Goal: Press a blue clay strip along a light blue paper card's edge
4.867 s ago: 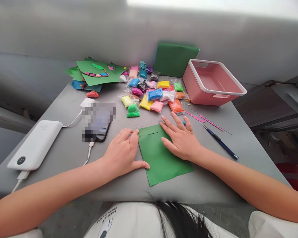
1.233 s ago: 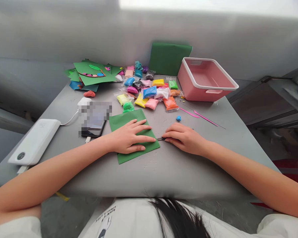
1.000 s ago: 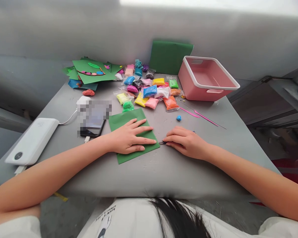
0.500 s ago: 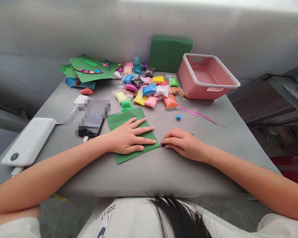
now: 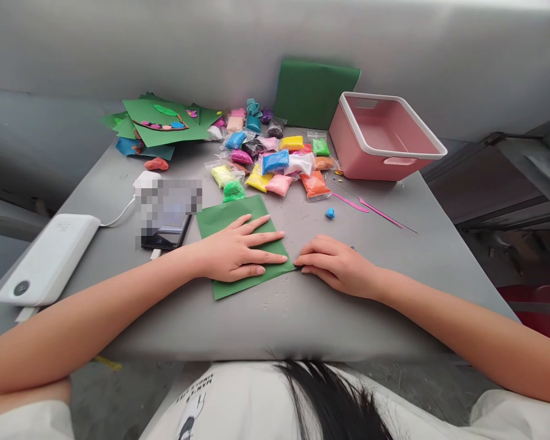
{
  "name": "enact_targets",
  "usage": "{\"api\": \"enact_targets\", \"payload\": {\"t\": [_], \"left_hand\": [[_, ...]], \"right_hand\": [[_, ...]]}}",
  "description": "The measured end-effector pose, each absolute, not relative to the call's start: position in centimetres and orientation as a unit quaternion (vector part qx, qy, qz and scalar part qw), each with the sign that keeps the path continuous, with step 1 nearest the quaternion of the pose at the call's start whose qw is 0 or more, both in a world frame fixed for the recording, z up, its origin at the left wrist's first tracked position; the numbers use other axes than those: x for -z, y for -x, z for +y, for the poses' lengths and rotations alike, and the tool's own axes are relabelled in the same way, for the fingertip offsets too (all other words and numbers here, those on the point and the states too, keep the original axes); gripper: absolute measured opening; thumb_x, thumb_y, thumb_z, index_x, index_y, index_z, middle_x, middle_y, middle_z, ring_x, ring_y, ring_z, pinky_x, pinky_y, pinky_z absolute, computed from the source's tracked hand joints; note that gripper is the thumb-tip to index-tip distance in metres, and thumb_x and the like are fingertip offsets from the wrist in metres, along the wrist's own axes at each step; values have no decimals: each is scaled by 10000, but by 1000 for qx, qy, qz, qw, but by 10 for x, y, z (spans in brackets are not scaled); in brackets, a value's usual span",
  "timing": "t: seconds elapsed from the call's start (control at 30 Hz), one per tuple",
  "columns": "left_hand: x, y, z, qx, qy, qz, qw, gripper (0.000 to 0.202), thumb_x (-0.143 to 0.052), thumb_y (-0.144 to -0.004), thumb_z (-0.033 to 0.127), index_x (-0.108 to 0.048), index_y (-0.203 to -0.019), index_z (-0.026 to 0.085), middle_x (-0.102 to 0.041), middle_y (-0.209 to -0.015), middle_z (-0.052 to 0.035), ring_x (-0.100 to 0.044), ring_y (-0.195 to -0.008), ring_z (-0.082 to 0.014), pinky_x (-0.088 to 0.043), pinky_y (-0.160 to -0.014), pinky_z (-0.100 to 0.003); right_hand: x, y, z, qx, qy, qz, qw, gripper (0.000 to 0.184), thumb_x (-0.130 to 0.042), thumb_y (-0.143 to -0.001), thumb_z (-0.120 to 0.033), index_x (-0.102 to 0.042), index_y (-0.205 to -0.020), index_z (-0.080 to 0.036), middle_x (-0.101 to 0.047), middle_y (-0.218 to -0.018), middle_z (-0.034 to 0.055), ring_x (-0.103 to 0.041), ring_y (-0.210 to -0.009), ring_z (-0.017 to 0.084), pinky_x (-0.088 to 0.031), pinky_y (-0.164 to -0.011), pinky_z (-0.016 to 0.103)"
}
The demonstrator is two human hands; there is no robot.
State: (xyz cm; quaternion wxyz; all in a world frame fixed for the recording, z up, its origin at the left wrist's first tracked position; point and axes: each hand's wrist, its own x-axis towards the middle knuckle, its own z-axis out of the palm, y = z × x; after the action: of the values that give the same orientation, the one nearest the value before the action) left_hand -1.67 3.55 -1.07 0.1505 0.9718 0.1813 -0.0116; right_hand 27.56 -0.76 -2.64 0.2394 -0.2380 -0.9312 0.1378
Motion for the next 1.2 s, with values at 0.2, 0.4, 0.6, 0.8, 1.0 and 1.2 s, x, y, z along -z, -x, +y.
{"api": "enact_targets", "payload": {"t": [0.2, 0.4, 0.6, 0.8, 1.0, 1.2], "left_hand": [[11, 18, 36, 7, -971, 180, 157, 462, -418, -1021, 408, -483, -1479, 404, -286, -1659, -18, -140, -1532, -443, -161, -1164, -721], [11, 18, 36, 4, -971, 177, 158, 467, -420, -1021, 395, -481, -1484, 391, -280, -1662, -26, -133, -1533, -443, -146, -1169, -719], [12, 18, 36, 1, -972, 176, 158, 466, -420, -1021, 400, -485, -1482, 383, -283, -1660, -33, -135, -1531, -449, -157, -1164, -723], [12, 18, 36, 2, -973, 176, 152, 463, -409, -1025, 405, -492, -1479, 374, -288, -1657, -39, -141, -1530, -452, -164, -1159, -728], [13, 19, 36, 3, -973, 175, 149, 467, -402, -1024, 409, -488, -1482, 373, -284, -1659, -36, -143, -1529, -453, -167, -1161, -723], [14, 19, 36, -5, -973, 174, 152, 467, -411, -1022, 403, -484, -1483, 378, -284, -1659, -35, -136, -1533, -444, -152, -1168, -719]], "right_hand": [[27, -277, -11, -144, 247, -929, 235, 180, -523, -990, -173, -669, -1093, -194, -679, -944, 84, -585, -848, 184, -532, -767, 323], [27, -269, -14, -122, 244, -928, 255, 157, -545, -979, -163, -666, -1077, -177, -682, -928, 88, -578, -833, 185, -537, -747, 321], [26, -271, -17, -132, 245, -922, 268, 127, -566, -967, -142, -653, -1055, -173, -684, -923, 83, -582, -826, 178, -540, -740, 314], [27, -264, -20, -133, 251, -916, 283, 102, -555, -977, -155, -645, -1000, -197, -690, -899, 71, -580, -798, 168, -540, -717, 308], [25, -267, -24, -154, 251, -911, 288, 116, -563, -957, -115, -624, -910, -202, -684, -888, 59, -577, -796, 160, -537, -720, 287], [27, -257, -27, -145, 260, -907, 299, 118, -555, -964, -133, -632, -911, -206, -689, -878, 59, -578, -786, 165, -537, -720, 297]]}}
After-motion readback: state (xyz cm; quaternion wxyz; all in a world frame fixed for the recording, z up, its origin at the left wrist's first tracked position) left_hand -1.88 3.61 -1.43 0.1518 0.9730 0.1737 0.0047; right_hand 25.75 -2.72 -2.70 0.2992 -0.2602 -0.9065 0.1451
